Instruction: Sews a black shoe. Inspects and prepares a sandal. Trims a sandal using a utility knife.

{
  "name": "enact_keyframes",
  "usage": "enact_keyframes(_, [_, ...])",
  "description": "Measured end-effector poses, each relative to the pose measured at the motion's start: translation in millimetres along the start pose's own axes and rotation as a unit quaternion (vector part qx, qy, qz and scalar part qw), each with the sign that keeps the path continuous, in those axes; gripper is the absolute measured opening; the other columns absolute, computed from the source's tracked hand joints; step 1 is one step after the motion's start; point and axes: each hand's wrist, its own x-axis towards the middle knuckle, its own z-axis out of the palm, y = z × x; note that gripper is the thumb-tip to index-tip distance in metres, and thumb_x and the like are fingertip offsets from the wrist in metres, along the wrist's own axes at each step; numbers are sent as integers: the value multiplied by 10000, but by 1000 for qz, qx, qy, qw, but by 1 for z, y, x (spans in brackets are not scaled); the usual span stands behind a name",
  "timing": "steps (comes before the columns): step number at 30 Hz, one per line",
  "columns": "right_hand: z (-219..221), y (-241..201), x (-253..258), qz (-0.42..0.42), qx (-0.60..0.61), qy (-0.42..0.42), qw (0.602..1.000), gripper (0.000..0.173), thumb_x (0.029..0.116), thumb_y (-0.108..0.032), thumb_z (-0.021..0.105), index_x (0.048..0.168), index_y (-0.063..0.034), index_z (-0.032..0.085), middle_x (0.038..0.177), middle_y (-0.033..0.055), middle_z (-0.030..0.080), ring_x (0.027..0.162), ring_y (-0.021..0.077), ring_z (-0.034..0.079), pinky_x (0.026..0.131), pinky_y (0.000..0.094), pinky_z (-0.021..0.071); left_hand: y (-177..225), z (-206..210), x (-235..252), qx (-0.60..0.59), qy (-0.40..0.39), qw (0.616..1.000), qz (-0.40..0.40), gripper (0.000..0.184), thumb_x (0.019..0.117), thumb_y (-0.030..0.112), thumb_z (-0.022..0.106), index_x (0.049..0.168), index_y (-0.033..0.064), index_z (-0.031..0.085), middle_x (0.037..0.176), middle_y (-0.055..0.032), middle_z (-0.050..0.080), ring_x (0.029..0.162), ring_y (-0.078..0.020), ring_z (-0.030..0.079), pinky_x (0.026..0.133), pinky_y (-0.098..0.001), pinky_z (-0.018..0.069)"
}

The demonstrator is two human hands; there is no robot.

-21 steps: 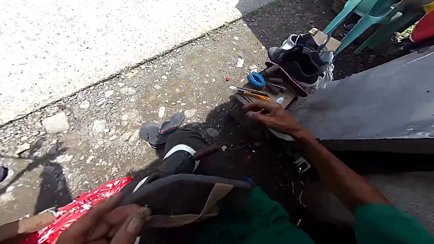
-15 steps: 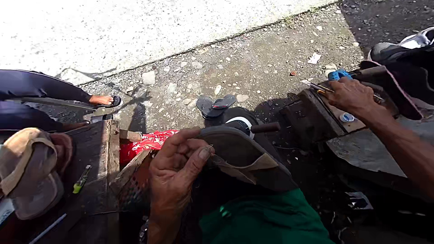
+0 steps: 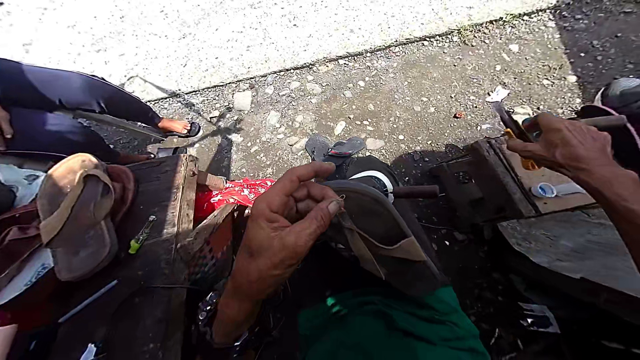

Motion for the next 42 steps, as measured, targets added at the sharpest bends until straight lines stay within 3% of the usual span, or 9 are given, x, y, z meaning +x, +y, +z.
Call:
enact_keyframes(3, [-29, -32, -24, -118, 153, 49, 980, 536, 878, -334, 756, 1242, 12, 570, 993, 254, 668, 866, 448, 665, 745, 682, 499, 4, -2, 4, 115, -8, 993, 32, 384, 941, 53, 691, 1319, 37, 625, 911, -18, 739, 760, -83, 684, 692, -211, 578])
enact_keyframes(6, [-50, -85, -59, -249, 311, 26, 917, 461, 815, -328, 769, 1168, -99, 584, 965, 6, 665, 825, 86, 670, 748, 300, 585, 9, -3, 11, 191, -32, 979, 65, 387, 947, 90, 690, 1327, 60, 624, 895, 41, 721, 733, -23, 633, 653, -169, 530])
enact_keyframes(9, [-57, -126, -94, -340, 425, -35, 838, 322, 883, -347, 760, 1152, -204, 656, 936, -100, 678, 758, -10, 645, 637, 154, 557, 15, -6, 12, 221, -39, 972, 76, 363, 970, 131, 679, 1327, 89, 630, 885, 59, 710, 746, -26, 619, 668, -181, 514])
enact_keyframes(17, [9, -172, -164, -383, 517, -150, 750, 306, 993, -323, 663, 1193, -97, 607, 1003, -21, 670, 848, -23, 627, 706, 125, 530, 16, -28, -42, 137, 30, 988, 72, 326, 1011, 152, 644, 1333, 141, 589, 996, 7, 714, 884, -91, 678, 828, -247, 570])
enact_keyframes(21, [52, -192, -180, -371, 550, -105, 741, 278, 980, -301, 693, 1157, -96, 629, 1308, 94, 629, 1223, 147, 608, 997, 284, 540, 31, -26, -72, 83, 59, 992, 78, 294, 1003, 161, 662, 1294, 154, 622, 1019, 10, 718, 889, -80, 683, 814, -216, 572])
enact_keyframes(28, [75, -233, -210, -363, 640, -224, 639, 325, 996, -296, 679, 1168, -24, 630, 1337, 154, 638, 1235, 185, 629, 1016, 319, 553, 57, -17, -111, 20, 62, 997, 42, 259, 1002, 169, 661, 1258, 188, 632, 1010, 23, 713, 863, -79, 696, 786, -223, 593])
enact_keyframes(35, [90, -268, -218, -410, 626, -278, 602, 346, 993, -295, 673, 1099, 32, 636, 1412, 237, 566, 1329, 216, 558, 1082, 324, 495, 51, -9, -158, -19, 150, 988, 6, 243, 993, 171, 670, 1232, 210, 643, 1000, 26, 718, 839, -74, 692, 739, -213, 579])
enact_keyframes(39, [97, -283, -214, -429, 591, -344, 590, 384, 991, -310, 681, 1167, 31, 662, 1317, 189, 638, 1244, 177, 610, 1046, 309, 513, 42, 10, -160, -114, 203, 972, 30, 215, 993, 153, 660, 1207, 179, 657, 1035, -2, 725, 862, -75, 694, 750, -201, 568])
enact_keyframes(42, [102, -277, -208, -429, 517, -397, 625, 368, 988, -343, 679, 1218, -57, 658, 1084, 52, 700, 953, 63, 655, 829, 256, 549, 18, 23, -164, -152, 214, 965, 14, 197, 996, 133, 655, 1192, 148, 656, 1034, -19, 709, 879, -77, 682, 778, -213, 568])
